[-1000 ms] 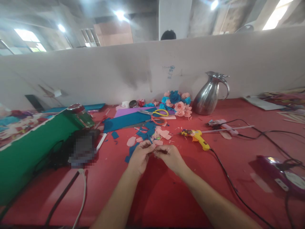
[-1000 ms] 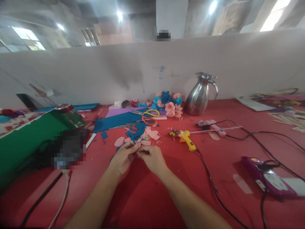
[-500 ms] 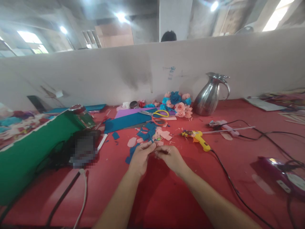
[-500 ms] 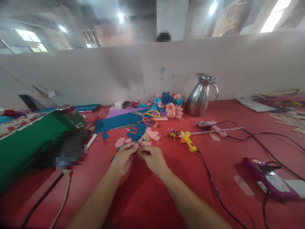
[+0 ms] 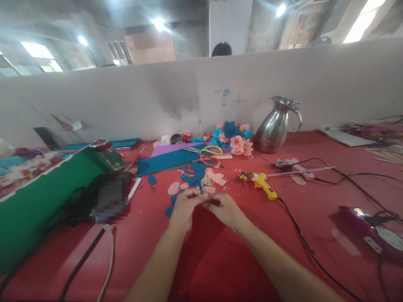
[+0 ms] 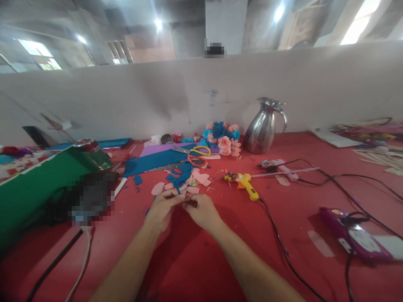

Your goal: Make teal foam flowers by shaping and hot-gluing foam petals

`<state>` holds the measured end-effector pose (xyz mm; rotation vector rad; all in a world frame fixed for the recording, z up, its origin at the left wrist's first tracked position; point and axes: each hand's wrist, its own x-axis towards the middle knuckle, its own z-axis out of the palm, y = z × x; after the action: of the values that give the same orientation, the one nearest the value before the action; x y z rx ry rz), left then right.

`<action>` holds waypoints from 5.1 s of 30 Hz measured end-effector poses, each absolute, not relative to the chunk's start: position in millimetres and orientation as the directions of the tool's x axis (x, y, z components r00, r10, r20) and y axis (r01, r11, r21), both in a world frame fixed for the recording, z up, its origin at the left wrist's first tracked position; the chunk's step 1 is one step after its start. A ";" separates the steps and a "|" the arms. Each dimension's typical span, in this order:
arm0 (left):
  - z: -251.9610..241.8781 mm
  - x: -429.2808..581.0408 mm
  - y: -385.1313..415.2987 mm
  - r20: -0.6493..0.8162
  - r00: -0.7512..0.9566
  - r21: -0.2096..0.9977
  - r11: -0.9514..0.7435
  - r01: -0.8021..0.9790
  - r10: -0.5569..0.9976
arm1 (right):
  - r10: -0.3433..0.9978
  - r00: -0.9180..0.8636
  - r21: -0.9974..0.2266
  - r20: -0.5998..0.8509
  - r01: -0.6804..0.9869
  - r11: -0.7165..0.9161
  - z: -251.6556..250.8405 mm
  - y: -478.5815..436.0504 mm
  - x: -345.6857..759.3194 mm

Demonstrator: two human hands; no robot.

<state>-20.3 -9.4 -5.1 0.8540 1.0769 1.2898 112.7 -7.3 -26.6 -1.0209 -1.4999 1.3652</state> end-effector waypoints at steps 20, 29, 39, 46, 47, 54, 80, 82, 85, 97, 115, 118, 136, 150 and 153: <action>-12.6 -21.8 -8.4 -0.127 0.016 0.979 0.128 -0.161 0.992 | 0.993 -0.103 -0.986 0.065 -0.159 0.048 0.1 -7.3 121.7; -13.6 -20.1 -5.9 -0.080 -0.047 0.995 0.077 -0.059 0.996 | 0.993 -0.094 -0.916 0.065 -0.401 0.022 8.4 -9.6 121.9; -19.3 -21.9 -3.9 -0.029 -0.039 0.999 0.030 0.031 0.999 | 0.975 -0.223 -0.818 0.007 -0.562 -0.122 7.3 -7.3 127.1; -17.6 -20.1 -4.1 -0.040 -0.036 0.999 0.040 0.022 0.999 | 0.968 -0.251 -0.865 -0.030 -0.478 -0.151 9.1 -7.0 129.3; -17.4 -19.8 -4.4 -0.043 -0.041 0.999 0.043 0.008 0.998 | 0.968 -0.252 -0.839 0.004 -0.528 -0.134 10.4 -6.9 130.6; -17.1 -18.9 -5.8 -0.040 -0.017 0.999 0.040 -0.001 0.999 | 0.983 -0.175 -0.915 -0.062 -0.384 -0.126 10.2 -5.5 129.8; -11.2 -17.0 -6.7 0.018 -0.065 1.000 -0.017 0.021 0.998 | 0.998 -0.060 -0.989 -0.019 -0.142 -0.027 -0.8 -2.8 123.9; -10.0 -16.7 -6.8 0.035 -0.092 0.999 -0.037 -0.023 0.995 | 0.987 -0.163 -0.994 -0.012 -0.108 -0.030 -6.9 -2.9 120.1; -8.7 -17.0 -6.6 0.020 -0.126 0.993 -0.034 -0.111 0.992 | 0.972 -0.227 -0.994 0.057 -0.102 0.035 -15.6 -3.5 116.0; -7.2 -19.1 -7.8 -0.149 0.052 0.928 0.158 -0.338 0.987 | 0.966 -0.224 -0.992 0.128 -0.037 0.123 -18.7 -5.0 113.6; -5.7 -18.9 -7.7 -0.125 0.046 0.938 0.133 -0.320 0.991 | 0.963 -0.252 -0.996 0.091 -0.035 0.085 -20.3 -6.3 112.4; -6.3 -19.7 -8.4 -0.116 0.083 0.945 0.135 -0.297 0.990 | 0.964 -0.251 -0.996 0.083 -0.034 0.077 -17.0 -7.0 112.5; -10.8 -20.6 -5.6 -0.046 -0.108 0.982 0.025 -0.189 0.993 | 0.965 -0.237 -0.993 0.114 -0.048 0.106 -24.4 -7.8 105.7; -11.1 -22.8 -6.9 -0.064 0.067 0.968 0.078 -0.240 0.996 | 0.978 -0.201 -0.998 0.054 -0.053 0.045 -19.6 -6.2 108.5; -11.0 -22.7 -6.8 -0.073 0.044 0.968 0.082 -0.237 0.996 | 0.976 -0.211 -0.998 0.058 -0.017 0.056 -23.6 -6.0 107.9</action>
<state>-22.7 -6.8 -11.0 0.9916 1.0427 1.2316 107.9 -6.0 -23.6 -1.0502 -1.3824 1.3246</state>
